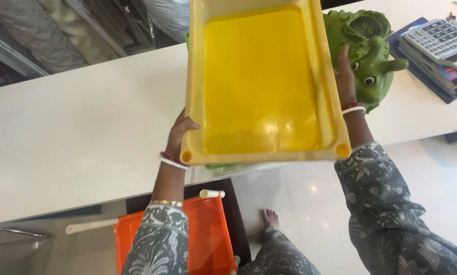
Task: The person assembles a small plastic stool by inserting white cylindrical legs into the corners of an orange tray. They then repeat the process with a yellow tray, stacking it on top of the orange one. The person handles the trays and legs by hand, ensuring each leg is securely inserted.
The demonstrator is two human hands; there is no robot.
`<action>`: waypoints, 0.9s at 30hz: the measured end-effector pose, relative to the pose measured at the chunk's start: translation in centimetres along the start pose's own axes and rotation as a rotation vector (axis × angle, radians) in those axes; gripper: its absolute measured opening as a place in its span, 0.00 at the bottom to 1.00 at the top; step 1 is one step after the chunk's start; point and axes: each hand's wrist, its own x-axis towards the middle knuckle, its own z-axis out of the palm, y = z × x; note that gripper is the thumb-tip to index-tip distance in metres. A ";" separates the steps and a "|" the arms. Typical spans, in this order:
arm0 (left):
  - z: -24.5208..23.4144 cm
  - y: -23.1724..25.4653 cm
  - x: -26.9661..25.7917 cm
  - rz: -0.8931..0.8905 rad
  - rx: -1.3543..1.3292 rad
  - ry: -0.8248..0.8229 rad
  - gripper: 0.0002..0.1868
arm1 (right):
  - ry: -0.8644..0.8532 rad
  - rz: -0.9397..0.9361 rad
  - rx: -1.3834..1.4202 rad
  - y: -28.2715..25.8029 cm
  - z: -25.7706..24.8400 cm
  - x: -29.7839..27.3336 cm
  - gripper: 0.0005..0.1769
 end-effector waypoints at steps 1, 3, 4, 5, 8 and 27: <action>0.7 0.6 -0.4 0.002 0.034 -0.007 0.39 | -0.015 -0.096 -0.168 -0.2 -0.3 1.4 0.44; 2.2 1.7 -0.6 0.034 0.124 -0.003 0.40 | -0.061 0.024 -0.025 -0.9 -0.9 3.2 0.38; 2.7 2.2 -0.8 0.053 0.169 0.007 0.41 | -0.088 0.091 0.048 -0.8 -1.2 3.8 0.35; 3.0 2.6 -0.9 0.062 0.181 0.014 0.41 | -0.061 0.057 0.047 -0.5 -1.4 4.3 0.33; 3.0 2.9 -2.3 0.083 0.160 0.050 0.40 | -0.049 -0.005 0.028 0.9 -1.6 4.7 0.33; 7.2 -4.9 -23.1 0.705 0.055 0.468 0.50 | -0.080 -0.031 -0.093 9.4 19.2 -26.6 0.49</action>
